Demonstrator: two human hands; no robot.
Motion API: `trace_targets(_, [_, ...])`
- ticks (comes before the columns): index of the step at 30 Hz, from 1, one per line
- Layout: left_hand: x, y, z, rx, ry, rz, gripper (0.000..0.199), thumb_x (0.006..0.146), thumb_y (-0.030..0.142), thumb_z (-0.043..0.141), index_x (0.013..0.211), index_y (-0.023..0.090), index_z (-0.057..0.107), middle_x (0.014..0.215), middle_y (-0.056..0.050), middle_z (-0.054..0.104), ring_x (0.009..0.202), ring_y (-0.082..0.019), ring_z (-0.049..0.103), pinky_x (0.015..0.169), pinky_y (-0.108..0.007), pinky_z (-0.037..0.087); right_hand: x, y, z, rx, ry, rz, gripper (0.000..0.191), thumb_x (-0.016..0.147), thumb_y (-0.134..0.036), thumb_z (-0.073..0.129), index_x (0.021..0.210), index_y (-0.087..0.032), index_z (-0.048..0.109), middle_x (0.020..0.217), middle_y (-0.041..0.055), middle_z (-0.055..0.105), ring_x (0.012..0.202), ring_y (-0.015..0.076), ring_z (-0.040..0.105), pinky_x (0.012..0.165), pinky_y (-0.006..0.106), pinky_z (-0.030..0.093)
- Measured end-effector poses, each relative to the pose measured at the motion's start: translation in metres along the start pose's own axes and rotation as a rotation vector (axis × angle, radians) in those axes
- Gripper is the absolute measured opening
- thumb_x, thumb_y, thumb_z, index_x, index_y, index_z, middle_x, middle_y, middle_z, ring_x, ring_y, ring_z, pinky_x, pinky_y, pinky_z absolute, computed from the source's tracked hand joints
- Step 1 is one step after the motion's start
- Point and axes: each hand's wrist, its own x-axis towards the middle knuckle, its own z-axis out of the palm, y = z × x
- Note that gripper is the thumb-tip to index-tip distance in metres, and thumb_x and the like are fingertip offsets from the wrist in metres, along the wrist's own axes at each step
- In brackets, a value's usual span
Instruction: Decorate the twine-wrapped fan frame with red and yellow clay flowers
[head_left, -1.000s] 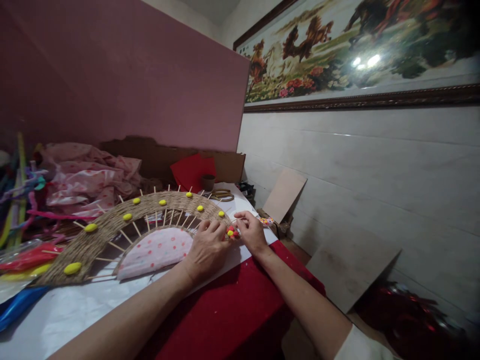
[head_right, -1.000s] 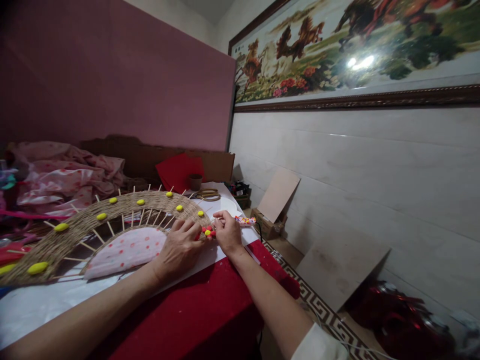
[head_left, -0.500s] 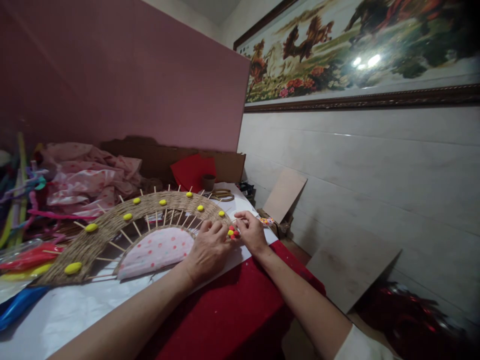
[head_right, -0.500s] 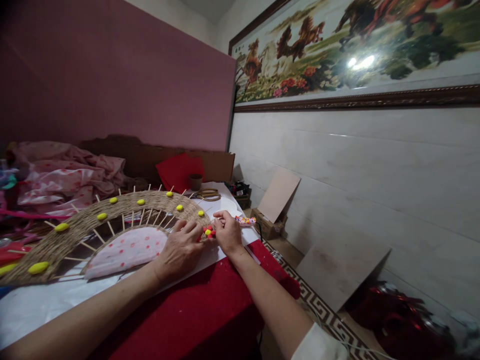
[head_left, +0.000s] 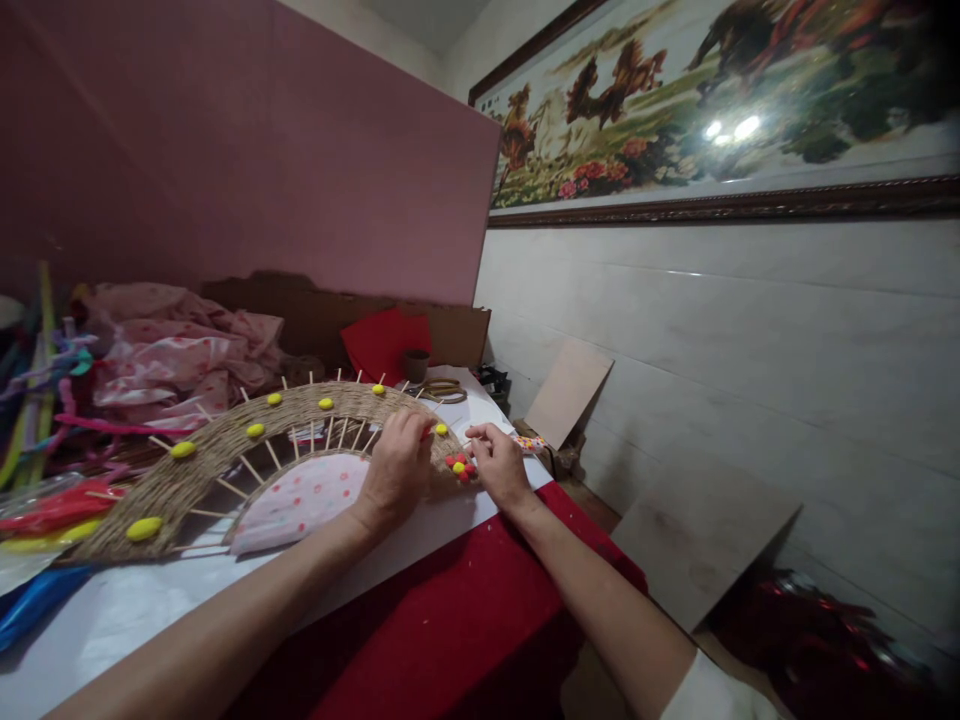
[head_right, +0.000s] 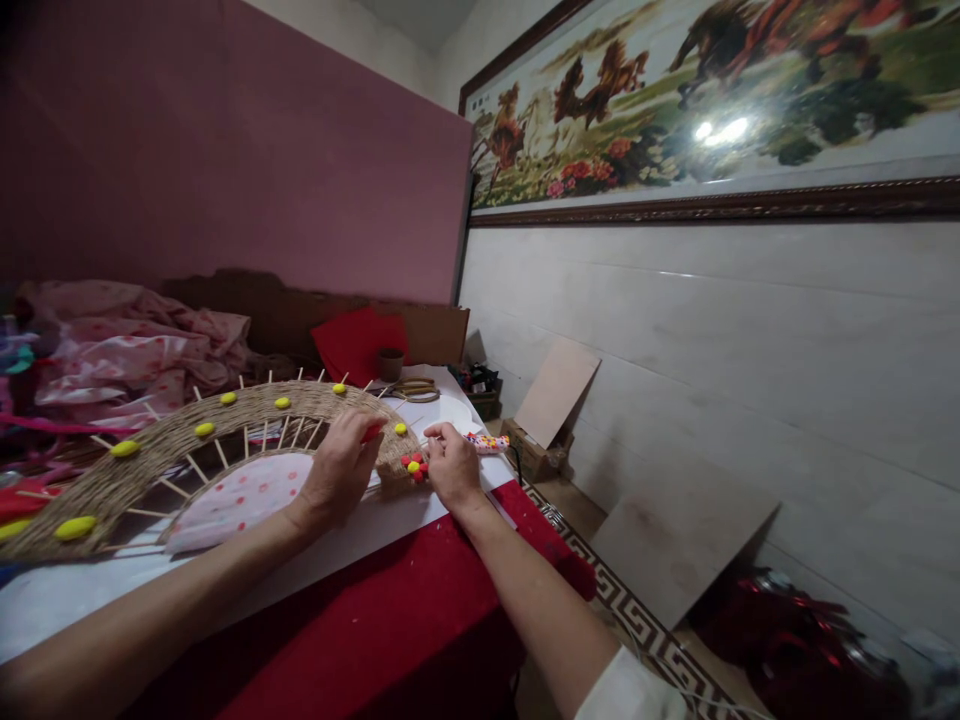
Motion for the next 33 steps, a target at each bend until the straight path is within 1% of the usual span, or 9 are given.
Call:
trace_targets(4, [-0.003, 0.001, -0.01, -0.109, -0.072, -0.219, 0.011, 0.081, 0.018, 0.049, 0.087, 0.018, 0.058, 0.083, -0.004, 0.062, 0.077, -0.018, 0.056, 0.07, -0.031, 0.044, 0.002, 0.001, -0.003, -0.017, 0.034, -0.006, 0.015, 0.08, -0.02, 0.047, 0.084, -0.019, 0.062, 0.064, 0.0013, 0.068, 0.06, 0.0164, 0.064, 0.058, 0.026, 0.047])
trace_targets(8, [-0.026, 0.006, -0.026, -0.205, -0.095, -0.407, 0.011, 0.082, 0.027, 0.052, 0.085, 0.019, 0.059, 0.069, 0.0, 0.061, 0.064, -0.015, 0.056, 0.059, -0.025, 0.043, 0.0, -0.006, -0.009, -0.018, 0.111, -0.048, 0.018, 0.083, -0.028, 0.048, 0.077, -0.018, 0.061, 0.071, 0.0041, 0.069, 0.07, 0.0173, 0.064, 0.064, 0.026, 0.046])
trace_targets(10, [-0.038, 0.008, -0.033, -0.22, -0.084, -0.382, 0.01, 0.083, 0.025, 0.051, 0.081, 0.019, 0.059, 0.068, 0.001, 0.06, 0.062, -0.014, 0.055, 0.059, -0.024, 0.042, -0.002, -0.01, -0.011, -0.014, 0.144, -0.069, 0.021, 0.084, -0.032, 0.047, 0.076, -0.018, 0.06, 0.069, 0.004, 0.068, 0.07, 0.0167, 0.063, 0.064, 0.025, 0.046])
trace_targets(13, [-0.05, 0.011, -0.04, -0.238, -0.025, -0.301, 0.009, 0.084, 0.022, 0.05, 0.083, 0.018, 0.058, 0.074, -0.001, 0.06, 0.068, -0.013, 0.054, 0.062, -0.024, 0.042, -0.004, -0.012, -0.011, 0.036, 0.176, -0.074, 0.024, 0.086, -0.036, 0.046, 0.078, -0.018, 0.059, 0.054, -0.0005, 0.061, 0.053, 0.014, 0.06, 0.056, 0.023, 0.044])
trace_targets(18, [-0.051, 0.017, -0.045, -0.286, 0.027, -0.221, 0.013, 0.086, 0.02, 0.048, 0.095, 0.018, 0.058, 0.088, -0.004, 0.058, 0.082, -0.015, 0.054, 0.073, -0.027, 0.044, -0.006, -0.012, -0.008, 0.035, 0.088, -0.078, 0.026, 0.084, -0.038, 0.049, 0.072, -0.018, 0.059, 0.043, -0.0037, 0.055, 0.042, 0.0127, 0.055, 0.048, 0.021, 0.04])
trace_targets(22, [-0.051, 0.019, -0.042, -0.36, 0.028, -0.247, 0.017, 0.086, 0.02, 0.046, 0.095, 0.019, 0.062, 0.093, -0.006, 0.056, 0.086, -0.016, 0.054, 0.075, -0.029, 0.045, -0.007, -0.014, -0.009, 0.049, 0.114, -0.08, 0.025, 0.085, -0.038, 0.049, 0.076, -0.017, 0.06, 0.048, -0.0029, 0.057, 0.046, 0.013, 0.056, 0.051, 0.022, 0.042])
trace_targets(25, [-0.053, 0.017, -0.039, -0.485, 0.024, -0.38, 0.021, 0.085, 0.024, 0.049, 0.102, 0.018, 0.059, 0.087, -0.005, 0.059, 0.077, -0.015, 0.057, 0.069, -0.029, 0.047, -0.011, -0.019, -0.011, 0.097, 0.162, -0.119, 0.023, 0.085, -0.037, 0.05, 0.078, -0.017, 0.06, 0.05, -0.0031, 0.055, 0.048, 0.013, 0.055, 0.053, 0.023, 0.043])
trace_targets(29, [-0.053, 0.019, -0.038, -0.698, -0.046, -0.611, 0.021, 0.086, 0.03, 0.047, 0.098, 0.015, 0.054, 0.067, 0.0, 0.06, 0.054, -0.012, 0.055, 0.054, -0.026, 0.047, -0.021, -0.03, -0.011, 0.11, -0.021, -0.401, 0.018, 0.085, -0.03, 0.051, 0.078, -0.018, 0.063, 0.07, 0.0029, 0.061, 0.068, 0.0166, 0.058, 0.066, 0.029, 0.045])
trace_targets(33, [-0.05, 0.024, -0.037, -0.797, -0.047, -0.616, 0.016, 0.085, 0.031, 0.049, 0.091, 0.016, 0.05, 0.069, 0.001, 0.058, 0.058, -0.012, 0.057, 0.051, -0.025, 0.048, -0.031, -0.041, -0.008, 0.146, -0.199, -0.602, 0.013, 0.082, -0.025, 0.057, 0.093, -0.02, 0.061, 0.082, 0.0051, 0.061, 0.085, 0.0203, 0.054, 0.079, 0.036, 0.044])
